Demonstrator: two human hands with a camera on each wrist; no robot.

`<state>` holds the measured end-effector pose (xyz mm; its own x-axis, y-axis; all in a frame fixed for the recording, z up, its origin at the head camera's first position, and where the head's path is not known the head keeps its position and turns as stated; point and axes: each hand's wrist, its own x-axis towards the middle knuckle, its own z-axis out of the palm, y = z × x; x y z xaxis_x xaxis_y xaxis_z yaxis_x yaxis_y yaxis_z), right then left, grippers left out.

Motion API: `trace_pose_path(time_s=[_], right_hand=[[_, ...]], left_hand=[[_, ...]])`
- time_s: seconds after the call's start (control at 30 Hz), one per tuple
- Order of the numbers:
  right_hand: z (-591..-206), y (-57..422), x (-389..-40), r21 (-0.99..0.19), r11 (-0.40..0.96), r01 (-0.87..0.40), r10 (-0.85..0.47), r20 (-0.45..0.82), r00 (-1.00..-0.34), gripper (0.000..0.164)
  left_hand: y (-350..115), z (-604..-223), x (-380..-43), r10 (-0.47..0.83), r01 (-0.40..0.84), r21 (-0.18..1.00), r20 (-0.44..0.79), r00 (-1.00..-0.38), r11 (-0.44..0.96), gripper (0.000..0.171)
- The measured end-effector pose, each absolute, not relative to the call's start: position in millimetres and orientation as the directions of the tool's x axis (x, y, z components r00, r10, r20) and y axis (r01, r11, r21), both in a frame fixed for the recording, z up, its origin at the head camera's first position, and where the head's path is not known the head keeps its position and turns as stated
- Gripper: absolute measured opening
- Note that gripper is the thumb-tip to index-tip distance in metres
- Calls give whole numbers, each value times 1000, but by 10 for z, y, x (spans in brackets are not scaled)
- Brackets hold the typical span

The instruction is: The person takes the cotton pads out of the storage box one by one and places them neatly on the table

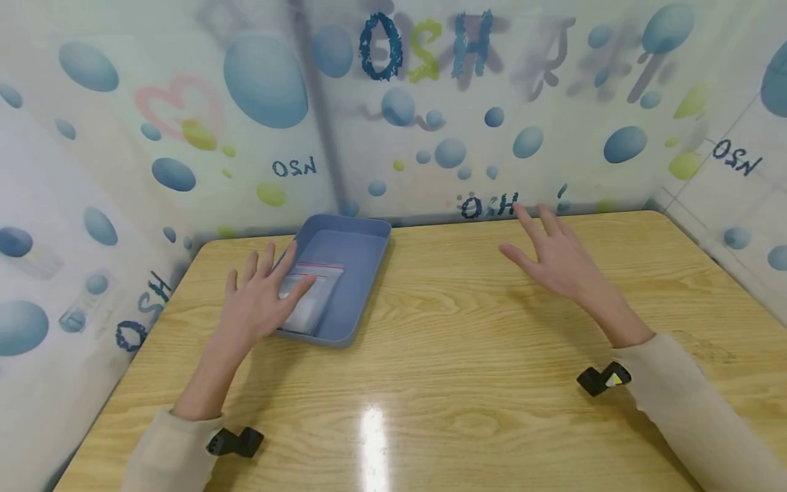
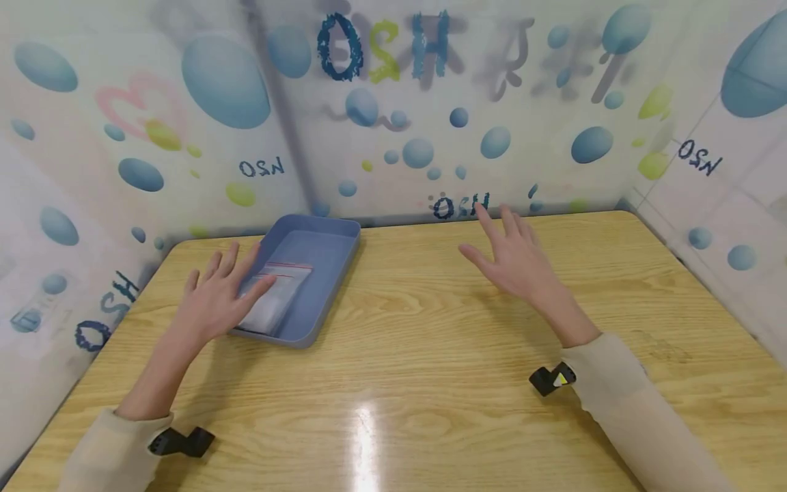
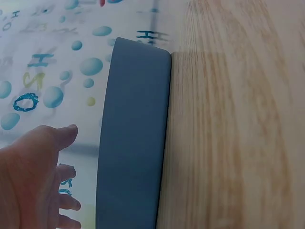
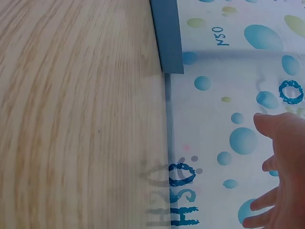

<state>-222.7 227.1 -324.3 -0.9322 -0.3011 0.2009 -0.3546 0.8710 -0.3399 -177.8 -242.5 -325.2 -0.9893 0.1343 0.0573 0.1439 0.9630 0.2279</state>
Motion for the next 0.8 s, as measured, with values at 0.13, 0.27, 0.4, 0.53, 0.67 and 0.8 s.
trace_pose_path(time_s=[0.13,0.27,0.4,0.53,0.67,0.8], right_hand=[[-3222,2231,-2226,-355,869,-345,-298,181,-937,83],[-3199,2176,-2222,-371,863,-343,-301,168,-939,83],[-3179,2119,-2214,-398,847,-352,-304,181,-935,82],[-3165,2072,-2209,-417,835,-359,-305,193,-933,82],[-3155,2031,-2211,-434,822,-368,-312,197,-929,82],[-3160,1993,-2215,-454,801,-391,-327,214,-920,81]], left_hand=[[-2433,-3246,-1772,134,143,229,57,-989,963,83],[-2440,-3245,-1775,134,143,238,51,-990,961,83],[-2446,-3245,-1779,133,141,242,49,-990,960,83],[-2461,-3242,-1781,130,136,245,43,-991,960,83],[-2478,-3241,-1784,132,135,253,31,-991,958,83],[-2489,-3239,-1783,131,132,262,21,-991,956,82]])
